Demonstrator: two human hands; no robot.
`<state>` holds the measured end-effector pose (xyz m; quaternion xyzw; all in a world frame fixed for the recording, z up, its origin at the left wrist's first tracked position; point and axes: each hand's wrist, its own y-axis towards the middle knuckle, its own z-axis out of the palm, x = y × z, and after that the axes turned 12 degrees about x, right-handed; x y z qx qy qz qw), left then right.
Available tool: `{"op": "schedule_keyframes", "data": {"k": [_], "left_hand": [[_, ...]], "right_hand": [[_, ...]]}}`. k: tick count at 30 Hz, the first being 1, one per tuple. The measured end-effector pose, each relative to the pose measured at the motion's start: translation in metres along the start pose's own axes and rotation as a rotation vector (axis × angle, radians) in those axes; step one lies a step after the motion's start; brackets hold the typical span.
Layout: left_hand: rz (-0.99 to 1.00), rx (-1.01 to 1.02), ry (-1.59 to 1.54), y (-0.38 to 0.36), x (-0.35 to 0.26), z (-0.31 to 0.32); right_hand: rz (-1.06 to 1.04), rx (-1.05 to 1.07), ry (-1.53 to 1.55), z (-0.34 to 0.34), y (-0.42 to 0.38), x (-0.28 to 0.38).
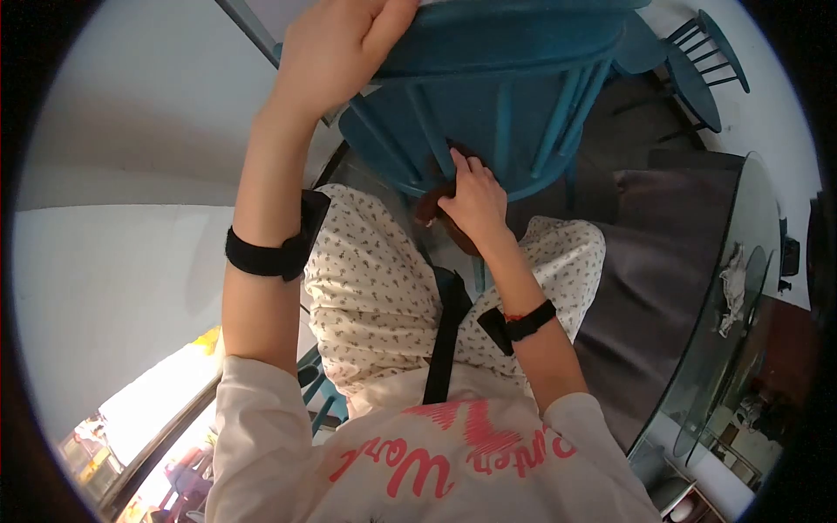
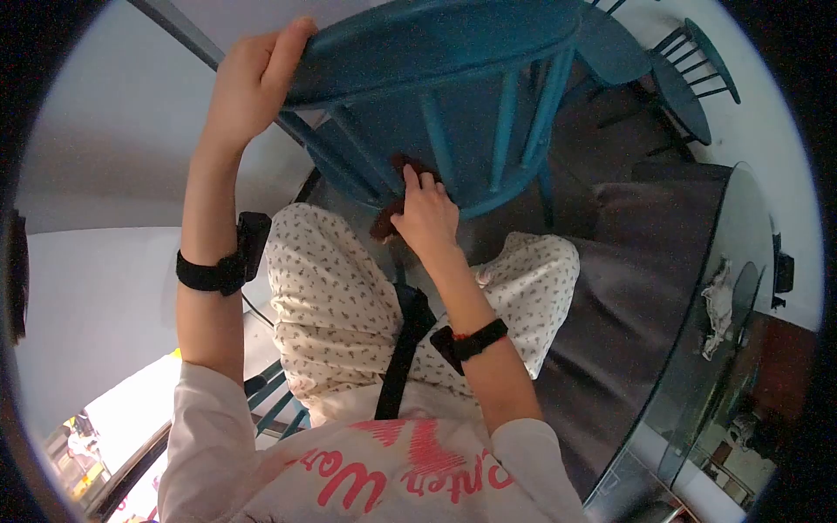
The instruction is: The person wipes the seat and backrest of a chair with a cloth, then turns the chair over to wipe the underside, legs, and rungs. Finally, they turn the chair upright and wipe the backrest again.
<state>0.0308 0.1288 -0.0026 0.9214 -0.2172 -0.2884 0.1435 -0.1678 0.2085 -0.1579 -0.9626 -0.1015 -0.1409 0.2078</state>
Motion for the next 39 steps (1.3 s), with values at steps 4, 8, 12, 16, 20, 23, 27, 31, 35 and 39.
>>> {"op": "schedule_keyframes", "data": {"k": [4,8,12,16,20,23,27,31,35,39], "left_hand": [[-0.042,0.015,-0.076,0.002,0.006,0.001],[-0.101,0.103,-0.051,0.000,-0.010,-0.001],[-0.051,0.101,0.069,0.000,-0.028,-0.002],[0.012,0.035,0.047,-0.003,-0.029,0.004],[0.069,-0.068,0.087,0.003,-0.026,0.002],[-0.014,0.028,0.057,0.000,-0.034,-0.002],[-0.098,0.117,0.015,-0.002,-0.039,-0.004],[-0.034,0.104,-0.041,-0.002,-0.042,0.001],[-0.009,0.153,-0.021,-0.003,-0.045,0.003],[0.027,0.030,-0.023,-0.003,-0.045,0.009]], "right_hand": [[-0.179,-0.238,0.145,0.024,-0.012,-0.021],[-0.201,-0.461,0.372,0.034,-0.019,-0.025],[-0.140,-0.447,0.579,0.025,-0.022,-0.016],[-0.167,-0.578,0.702,0.006,-0.017,0.010],[-0.252,-0.565,0.912,-0.076,-0.019,0.062],[-0.289,-0.559,1.074,-0.081,-0.009,0.073],[-0.262,-0.603,0.726,-0.072,-0.001,0.067],[-0.273,-0.625,0.537,-0.066,0.000,0.057],[-0.287,-0.662,0.544,-0.054,-0.008,0.045],[-0.133,-0.468,0.532,0.018,-0.024,-0.007]]}}
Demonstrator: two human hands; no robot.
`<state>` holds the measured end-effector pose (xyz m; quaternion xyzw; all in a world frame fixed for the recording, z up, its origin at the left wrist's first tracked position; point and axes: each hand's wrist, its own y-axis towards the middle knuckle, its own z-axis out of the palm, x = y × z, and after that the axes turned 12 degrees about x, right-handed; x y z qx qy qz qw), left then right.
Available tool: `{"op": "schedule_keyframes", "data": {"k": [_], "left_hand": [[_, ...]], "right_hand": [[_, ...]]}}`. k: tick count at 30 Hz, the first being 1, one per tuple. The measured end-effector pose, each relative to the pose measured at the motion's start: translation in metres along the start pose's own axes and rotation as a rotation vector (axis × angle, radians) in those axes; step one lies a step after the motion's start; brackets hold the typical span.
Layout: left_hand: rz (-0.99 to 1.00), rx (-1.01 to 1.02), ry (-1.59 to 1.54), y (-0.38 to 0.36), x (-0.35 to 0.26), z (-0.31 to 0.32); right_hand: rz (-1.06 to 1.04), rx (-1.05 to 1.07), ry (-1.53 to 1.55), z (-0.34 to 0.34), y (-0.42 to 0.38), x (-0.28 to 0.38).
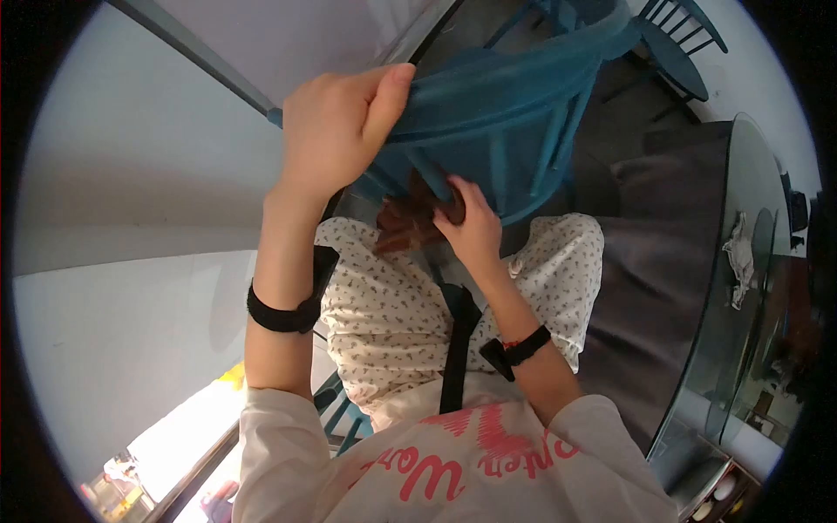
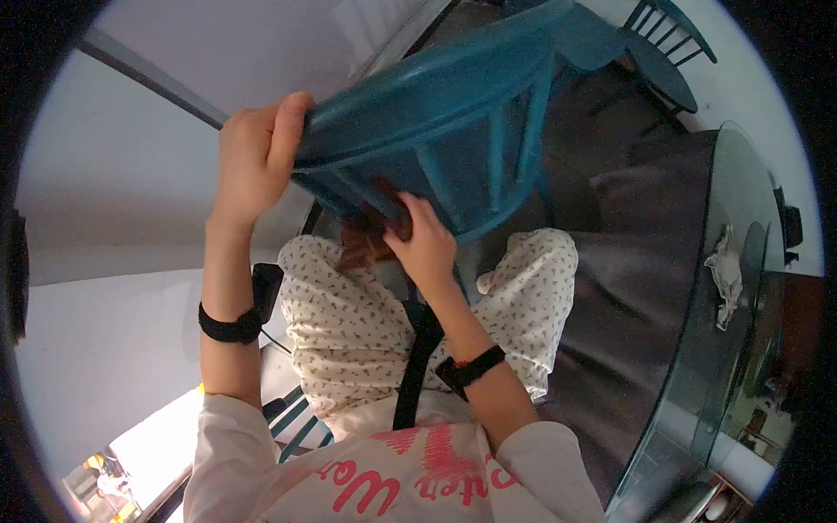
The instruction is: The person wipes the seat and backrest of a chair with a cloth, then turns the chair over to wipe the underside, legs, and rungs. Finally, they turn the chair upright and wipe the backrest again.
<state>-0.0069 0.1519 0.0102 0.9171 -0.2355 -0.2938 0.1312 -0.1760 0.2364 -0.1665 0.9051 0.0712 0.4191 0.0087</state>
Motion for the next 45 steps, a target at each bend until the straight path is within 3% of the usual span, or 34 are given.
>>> {"op": "schedule_keyframes", "data": {"k": [1,4,13,16,18,20,23,25,29,31,40,45], "left_hand": [[0.005,-0.004,-0.001,0.000,0.000,-0.002],[-0.064,0.066,0.007,-0.003,0.000,-0.006],[-0.030,0.024,0.037,-0.009,-0.001,-0.007],[-0.051,0.012,0.046,-0.006,0.003,-0.007],[-0.046,-0.001,0.043,-0.007,0.007,-0.007],[-0.003,-0.022,0.039,-0.008,0.007,-0.006],[0.016,-0.018,0.038,-0.008,0.002,-0.008],[-0.017,0.021,0.044,-0.011,-0.003,-0.007],[-0.007,0.000,-0.011,-0.008,0.000,-0.005],[-0.019,0.006,-0.009,-0.009,0.003,-0.004],[-0.029,-0.015,0.007,-0.005,0.008,-0.005],[-0.052,0.015,-0.030,-0.006,0.003,-0.007]], "right_hand": [[0.085,0.059,-0.076,0.004,-0.010,-0.018],[-0.002,0.047,0.044,0.001,-0.018,-0.028],[0.095,0.231,0.233,-0.036,-0.032,-0.031],[0.025,0.111,0.411,-0.069,-0.050,-0.021],[-0.052,-0.085,0.484,-0.099,-0.044,0.001],[0.030,-0.154,0.710,-0.122,-0.029,0.022],[-0.070,-0.139,0.983,-0.130,0.011,0.051],[-0.046,-0.002,0.789,-0.120,0.031,0.065],[-0.043,-0.037,0.619,-0.090,0.046,0.054],[-0.064,-0.158,0.193,-0.084,0.039,0.047],[0.299,0.107,0.175,-0.050,0.005,-0.045],[0.203,0.228,0.505,-0.064,0.010,-0.057]]}}
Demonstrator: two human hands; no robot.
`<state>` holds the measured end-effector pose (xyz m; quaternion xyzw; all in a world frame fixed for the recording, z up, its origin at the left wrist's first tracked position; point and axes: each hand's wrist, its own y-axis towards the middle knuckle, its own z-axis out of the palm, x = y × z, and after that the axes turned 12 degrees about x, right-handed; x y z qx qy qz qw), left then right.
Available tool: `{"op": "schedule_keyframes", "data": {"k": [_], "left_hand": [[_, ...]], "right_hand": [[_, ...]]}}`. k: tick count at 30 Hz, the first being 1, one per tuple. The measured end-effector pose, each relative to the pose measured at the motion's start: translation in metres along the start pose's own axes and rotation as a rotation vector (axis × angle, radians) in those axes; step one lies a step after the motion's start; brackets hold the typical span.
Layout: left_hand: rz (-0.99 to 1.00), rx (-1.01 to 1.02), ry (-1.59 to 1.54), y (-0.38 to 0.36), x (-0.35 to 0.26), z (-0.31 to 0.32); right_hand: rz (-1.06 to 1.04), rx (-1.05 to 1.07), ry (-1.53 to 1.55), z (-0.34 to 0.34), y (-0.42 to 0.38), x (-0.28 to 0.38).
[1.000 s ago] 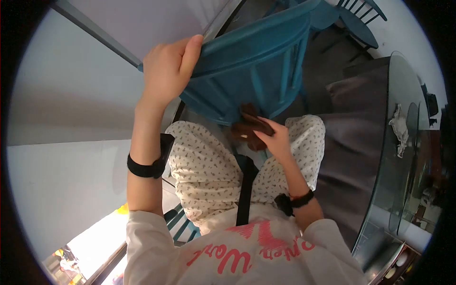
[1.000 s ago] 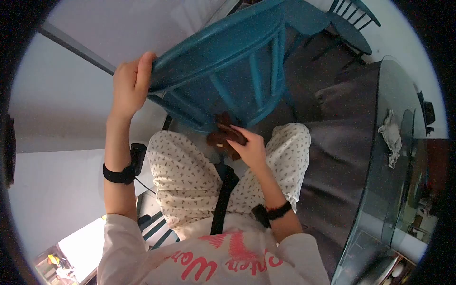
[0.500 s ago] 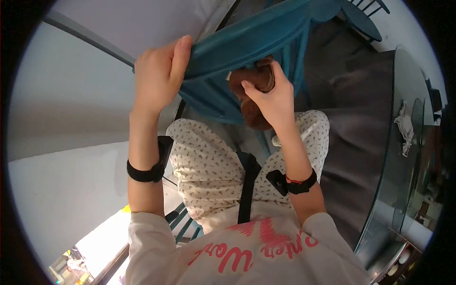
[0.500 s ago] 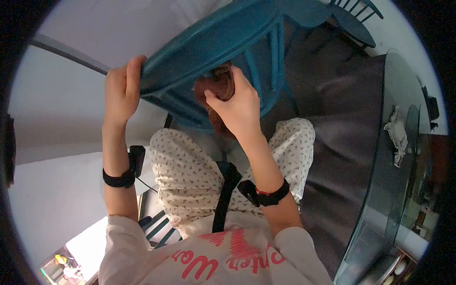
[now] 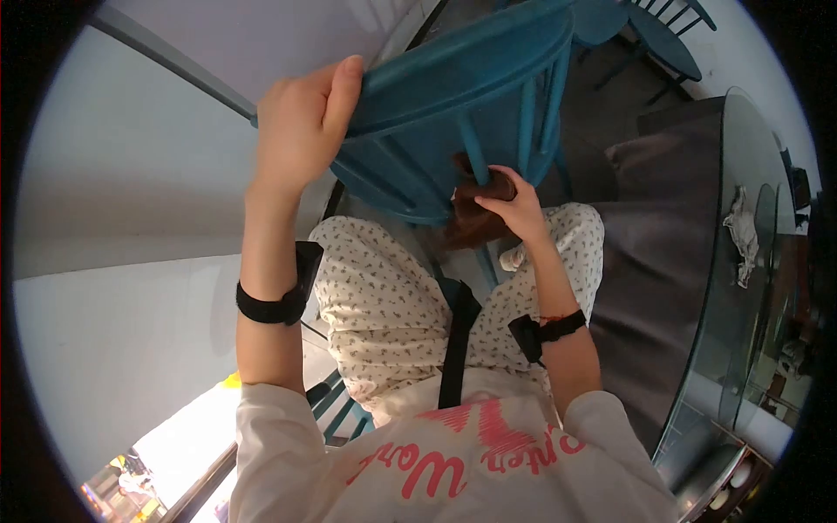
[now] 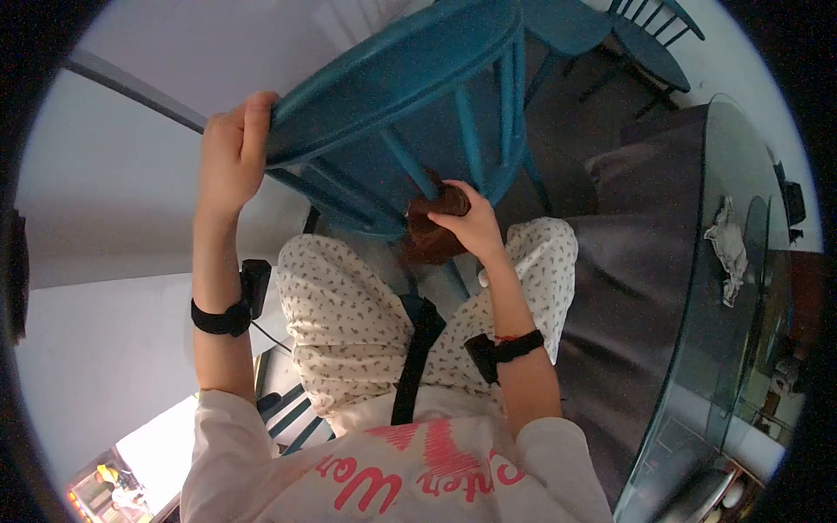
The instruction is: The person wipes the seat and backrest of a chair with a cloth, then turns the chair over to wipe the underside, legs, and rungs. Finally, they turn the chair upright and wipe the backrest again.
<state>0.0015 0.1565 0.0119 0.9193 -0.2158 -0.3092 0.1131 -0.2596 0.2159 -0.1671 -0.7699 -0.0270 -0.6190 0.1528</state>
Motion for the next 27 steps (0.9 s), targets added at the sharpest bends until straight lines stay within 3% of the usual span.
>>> {"op": "schedule_keyframes", "data": {"k": [3,9,14,16,21,23,27], "left_hand": [[0.054,-0.038,0.044,0.000,0.003,0.001],[0.023,-0.046,0.038,-0.001,-0.002,-0.003],[-0.001,-0.048,0.045,0.002,0.011,-0.002],[-0.005,-0.032,0.050,0.004,0.015,-0.002],[0.011,-0.038,0.038,0.007,0.015,-0.001],[0.009,-0.040,0.027,0.005,0.011,-0.002],[0.069,-0.056,0.015,0.003,0.002,0.002]], "right_hand": [[-0.238,0.060,-0.165,-0.007,0.006,0.023],[-0.369,-0.089,-0.198,0.011,0.016,0.129],[-0.324,-0.159,-0.092,0.030,0.027,0.108],[-0.386,-0.308,-0.225,0.036,0.027,0.091],[-0.289,-0.325,-0.365,0.033,0.015,0.042],[-0.130,-0.312,-0.461,0.031,0.008,0.019],[-0.084,-0.309,-0.477,0.029,-0.001,-0.002]]}}
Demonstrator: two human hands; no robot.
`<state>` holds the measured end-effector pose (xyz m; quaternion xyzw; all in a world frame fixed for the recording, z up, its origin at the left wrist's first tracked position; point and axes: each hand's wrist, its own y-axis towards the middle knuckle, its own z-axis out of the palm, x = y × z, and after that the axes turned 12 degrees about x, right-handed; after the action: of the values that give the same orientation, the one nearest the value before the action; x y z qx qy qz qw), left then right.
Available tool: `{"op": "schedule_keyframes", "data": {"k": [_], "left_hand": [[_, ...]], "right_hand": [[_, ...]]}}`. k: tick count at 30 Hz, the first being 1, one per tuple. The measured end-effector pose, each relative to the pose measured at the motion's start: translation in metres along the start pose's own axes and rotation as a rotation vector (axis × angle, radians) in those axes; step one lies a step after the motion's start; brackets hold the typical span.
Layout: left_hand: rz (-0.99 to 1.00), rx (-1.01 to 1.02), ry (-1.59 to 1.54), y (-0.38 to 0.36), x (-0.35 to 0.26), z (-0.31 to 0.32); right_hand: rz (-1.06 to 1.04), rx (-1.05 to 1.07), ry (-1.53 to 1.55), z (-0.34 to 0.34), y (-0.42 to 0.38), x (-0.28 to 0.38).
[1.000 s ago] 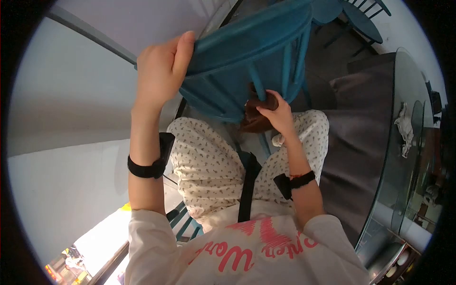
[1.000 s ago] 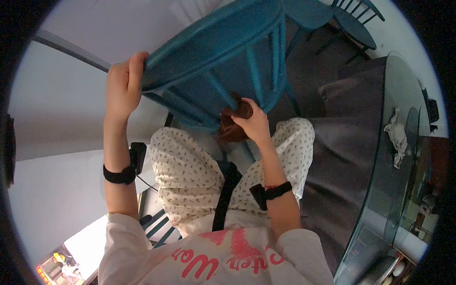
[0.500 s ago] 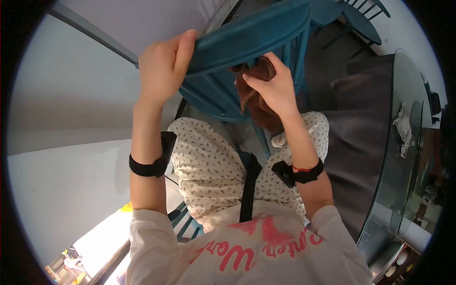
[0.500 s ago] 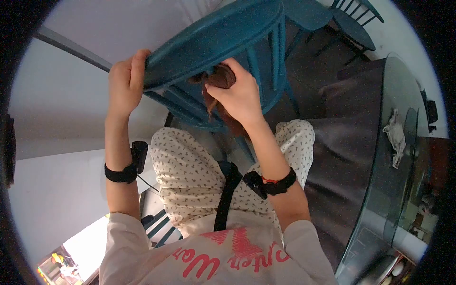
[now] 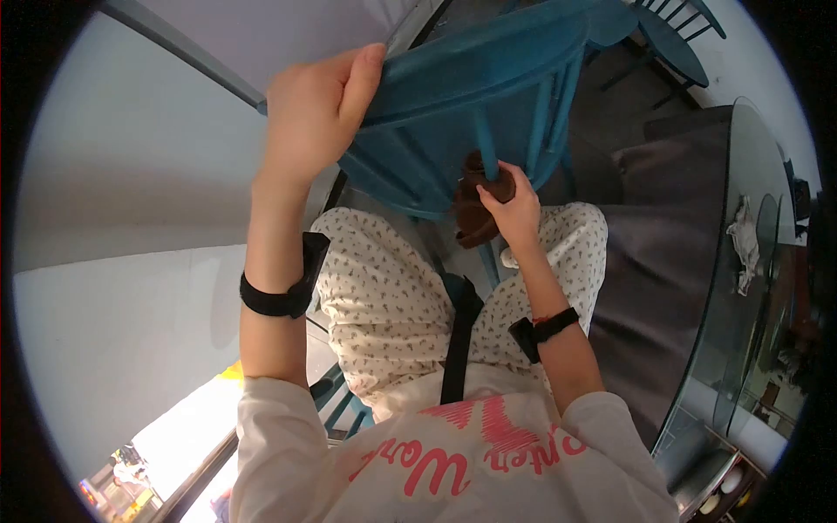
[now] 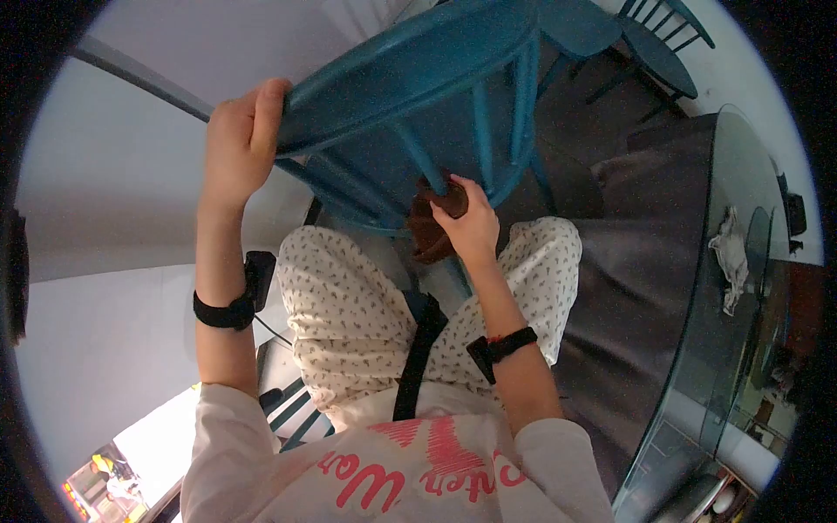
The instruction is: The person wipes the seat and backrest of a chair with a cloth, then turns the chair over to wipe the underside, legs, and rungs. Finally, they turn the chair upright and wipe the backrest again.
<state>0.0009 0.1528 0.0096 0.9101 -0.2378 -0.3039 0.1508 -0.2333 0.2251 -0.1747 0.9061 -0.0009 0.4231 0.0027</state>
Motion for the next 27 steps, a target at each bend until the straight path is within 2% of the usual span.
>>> {"op": "schedule_keyframes", "data": {"k": [3,5,6,8,11,13,15,16,19,20,22,27], "left_hand": [[-0.065,0.095,0.057,-0.004,-0.008,-0.005],[-0.038,0.069,0.056,-0.004,-0.010,-0.003],[-0.016,0.049,0.058,-0.005,-0.011,-0.001],[-0.027,0.047,0.088,-0.005,-0.009,0.000],[-0.049,0.023,0.113,-0.005,-0.002,-0.002],[-0.058,0.005,0.110,-0.006,0.000,-0.006],[-0.118,0.025,0.112,-0.005,-0.001,-0.009],[-0.113,0.027,0.112,-0.005,0.000,-0.010],[-0.023,-0.023,0.122,-0.005,0.000,-0.005],[-0.024,0.004,0.116,-0.006,-0.002,-0.003],[-0.030,0.030,0.115,-0.007,-0.004,-0.003],[-0.084,0.022,0.090,-0.005,0.000,-0.004]], "right_hand": [[-0.070,-0.055,0.085,-0.003,-0.008,-0.006],[0.012,0.005,0.322,-0.013,-0.022,-0.003],[0.009,0.007,0.320,-0.022,-0.030,-0.007],[-0.018,0.156,0.452,-0.043,-0.047,-0.015],[-0.113,0.156,0.442,-0.073,-0.069,0.016],[-0.101,0.166,0.521,-0.079,-0.074,0.027],[-0.275,0.268,0.427,-0.077,-0.072,0.044],[-0.297,0.328,0.222,-0.075,-0.066,0.052],[-0.214,0.336,-0.276,-0.017,-0.042,0.033],[-0.210,0.334,-0.276,0.001,-0.034,0.031],[-0.007,0.416,-0.572,0.026,-0.023,0.032],[-0.156,0.252,-0.353,0.026,-0.028,0.018]]}}
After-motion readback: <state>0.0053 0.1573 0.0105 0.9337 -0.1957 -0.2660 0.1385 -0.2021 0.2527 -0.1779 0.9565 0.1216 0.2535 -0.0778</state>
